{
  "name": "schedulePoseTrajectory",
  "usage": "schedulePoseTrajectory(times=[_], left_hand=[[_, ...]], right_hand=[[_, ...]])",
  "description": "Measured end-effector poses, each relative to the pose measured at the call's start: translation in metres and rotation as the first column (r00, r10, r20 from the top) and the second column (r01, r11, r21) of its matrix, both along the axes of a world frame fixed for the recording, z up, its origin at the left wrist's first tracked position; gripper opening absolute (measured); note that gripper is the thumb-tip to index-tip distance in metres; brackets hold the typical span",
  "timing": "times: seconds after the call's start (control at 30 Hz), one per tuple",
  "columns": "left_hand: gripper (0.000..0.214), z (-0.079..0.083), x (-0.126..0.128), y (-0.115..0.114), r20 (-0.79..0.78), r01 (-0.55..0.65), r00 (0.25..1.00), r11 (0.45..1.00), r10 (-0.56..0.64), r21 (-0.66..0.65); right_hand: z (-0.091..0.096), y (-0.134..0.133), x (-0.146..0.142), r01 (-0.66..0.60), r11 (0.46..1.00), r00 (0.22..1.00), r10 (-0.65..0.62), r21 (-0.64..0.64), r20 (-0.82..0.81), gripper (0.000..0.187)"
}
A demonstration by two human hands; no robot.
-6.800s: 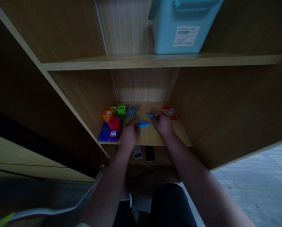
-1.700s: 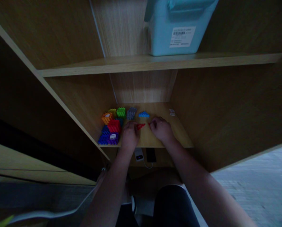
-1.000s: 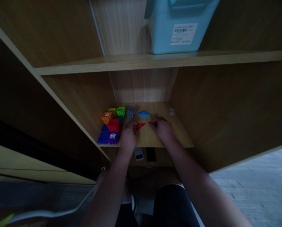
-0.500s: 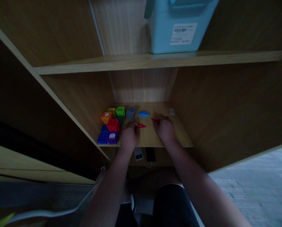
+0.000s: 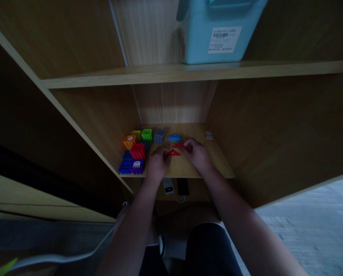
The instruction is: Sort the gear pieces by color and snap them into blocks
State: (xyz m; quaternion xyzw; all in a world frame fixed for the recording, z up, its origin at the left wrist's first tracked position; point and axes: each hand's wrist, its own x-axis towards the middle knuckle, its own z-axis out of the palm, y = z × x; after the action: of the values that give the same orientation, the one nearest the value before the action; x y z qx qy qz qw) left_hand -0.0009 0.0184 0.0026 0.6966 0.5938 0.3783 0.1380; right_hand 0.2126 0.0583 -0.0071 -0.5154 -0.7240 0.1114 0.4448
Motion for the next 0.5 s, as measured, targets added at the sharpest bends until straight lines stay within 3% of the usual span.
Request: schedulePoseTrajectory(times=[0.17,0.5], left_hand=[[0.023,-0.0018,-0.0018,0.0019,0.036,-0.023,0.999,1.000,0.023,-0.004],[0.025,-0.0043,-0.0016,0.0027,0.085,0.001,0.996,1.000,0.000,-0.008]], right_hand=[[-0.0054,0.0042,-0.0045,-0.225,0.973,0.974,0.225,-0.048,0.008,0.010],[-0.0045,0.0052,-0.0072,-0.254,0.963,0.957,0.264,-0.090,0.119,0.011]])
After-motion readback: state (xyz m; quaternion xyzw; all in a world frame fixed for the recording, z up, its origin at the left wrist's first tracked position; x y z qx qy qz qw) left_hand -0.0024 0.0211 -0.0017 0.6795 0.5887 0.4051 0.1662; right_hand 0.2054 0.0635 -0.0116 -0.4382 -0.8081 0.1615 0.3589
